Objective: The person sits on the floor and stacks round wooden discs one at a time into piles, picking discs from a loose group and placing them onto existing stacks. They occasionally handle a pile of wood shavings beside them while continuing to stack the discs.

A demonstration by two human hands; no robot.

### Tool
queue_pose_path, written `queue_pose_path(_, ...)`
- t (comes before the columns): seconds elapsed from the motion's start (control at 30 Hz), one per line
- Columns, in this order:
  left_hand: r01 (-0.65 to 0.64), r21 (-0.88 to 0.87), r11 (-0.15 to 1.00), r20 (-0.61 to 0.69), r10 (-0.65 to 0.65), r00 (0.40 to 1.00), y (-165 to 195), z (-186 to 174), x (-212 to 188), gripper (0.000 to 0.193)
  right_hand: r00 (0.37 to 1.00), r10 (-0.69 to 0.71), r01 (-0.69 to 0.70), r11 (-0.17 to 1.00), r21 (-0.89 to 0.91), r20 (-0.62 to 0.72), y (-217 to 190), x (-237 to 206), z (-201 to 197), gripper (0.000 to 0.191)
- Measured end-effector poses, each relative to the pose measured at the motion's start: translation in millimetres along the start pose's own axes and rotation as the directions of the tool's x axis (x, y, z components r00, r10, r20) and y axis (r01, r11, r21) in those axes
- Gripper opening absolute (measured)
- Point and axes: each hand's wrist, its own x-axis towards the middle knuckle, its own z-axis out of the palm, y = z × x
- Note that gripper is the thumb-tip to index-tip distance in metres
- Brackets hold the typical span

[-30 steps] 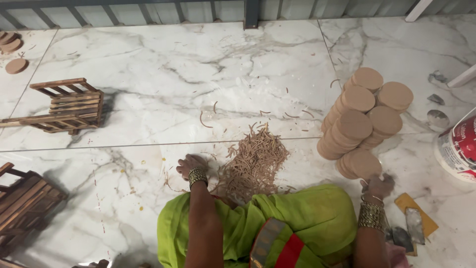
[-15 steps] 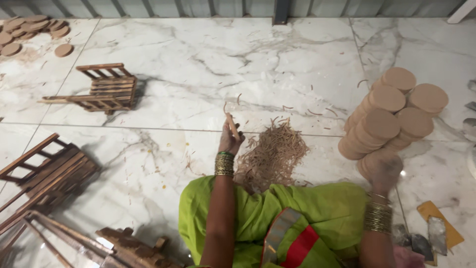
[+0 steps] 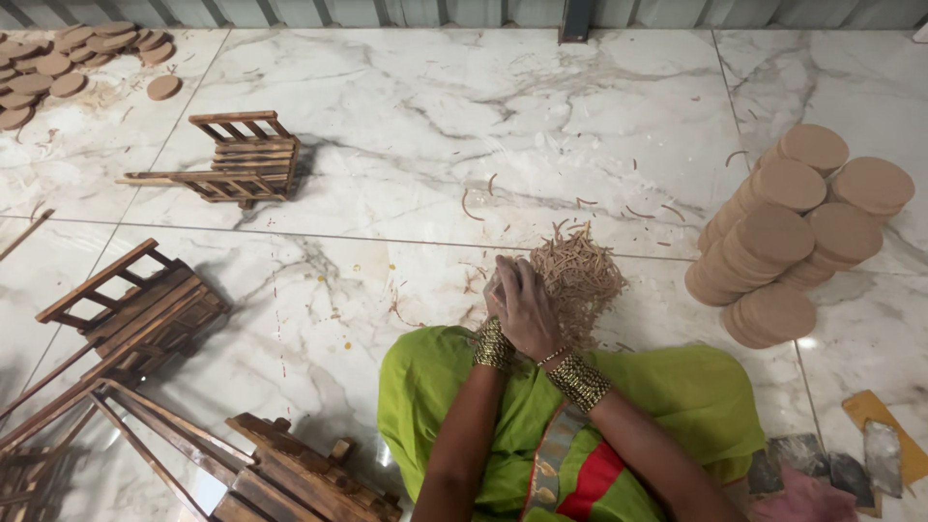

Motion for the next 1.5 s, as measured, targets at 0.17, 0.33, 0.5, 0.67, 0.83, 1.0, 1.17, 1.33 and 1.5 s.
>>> queue_pose_path(0.17,-0.145,0.38,0.913,-0.083,0.19,0.978,7.4,11.4,-9.1,0.031,0.677,0.339,-0.384,0.92,-0.08,0.653,28.6,29.5,9.0,0.047)
queue_pose_path(0.33,-0.122,0.756,0.644,-0.107,0.305,0.946,9.6,19.8,-10.6,0.037,0.693,0.04,-0.414,0.839,0.353,0.719,83.0,62.3,5.7,0.048)
queue_pose_path(0.5,0.133,0.692,0.709,-0.374,0.196,0.906,2.7,10.5,2.6,0.047,0.789,0.349,-0.43,0.901,0.05,0.505,33.1,21.5,-12.7,0.049)
queue_pose_path(0.67,0.041,0.78,0.625,-0.217,0.207,0.954,1.6,2.6,2.7,0.045,0.825,0.314,-0.358,0.934,0.004,0.469,7.5,18.9,-23.2,0.046)
queue_pose_path(0.83,-0.353,0.858,0.372,0.182,0.422,0.888,4.3,18.1,-6.8,0.036,0.634,0.16,-0.451,0.871,0.194,0.757,84.1,46.8,-3.4,0.043)
queue_pose_path(1.0,0.023,0.841,0.54,-0.219,0.301,0.928,7.0,16.2,-2.6,0.039,0.729,0.347,-0.584,0.765,0.271,0.59,89.3,29.4,4.3,0.036)
queue_pose_path(1.17,0.173,0.696,0.697,-0.409,0.186,0.893,6.5,1.9,1.8,0.052,0.893,0.421,-0.444,0.883,0.153,0.161,31.8,0.8,-3.0,0.044)
queue_pose_path(1.33,0.229,0.711,0.665,-0.36,0.065,0.931,10.2,2.1,-4.6,0.064,0.707,0.378,-0.512,0.857,0.064,0.598,47.4,15.4,-3.0,0.045)
queue_pose_path(1.5,-0.143,0.803,0.579,-0.043,0.295,0.955,5.7,11.8,-8.9,0.054,0.754,0.011,-0.405,0.795,0.452,0.657,97.0,25.6,1.5,0.052)
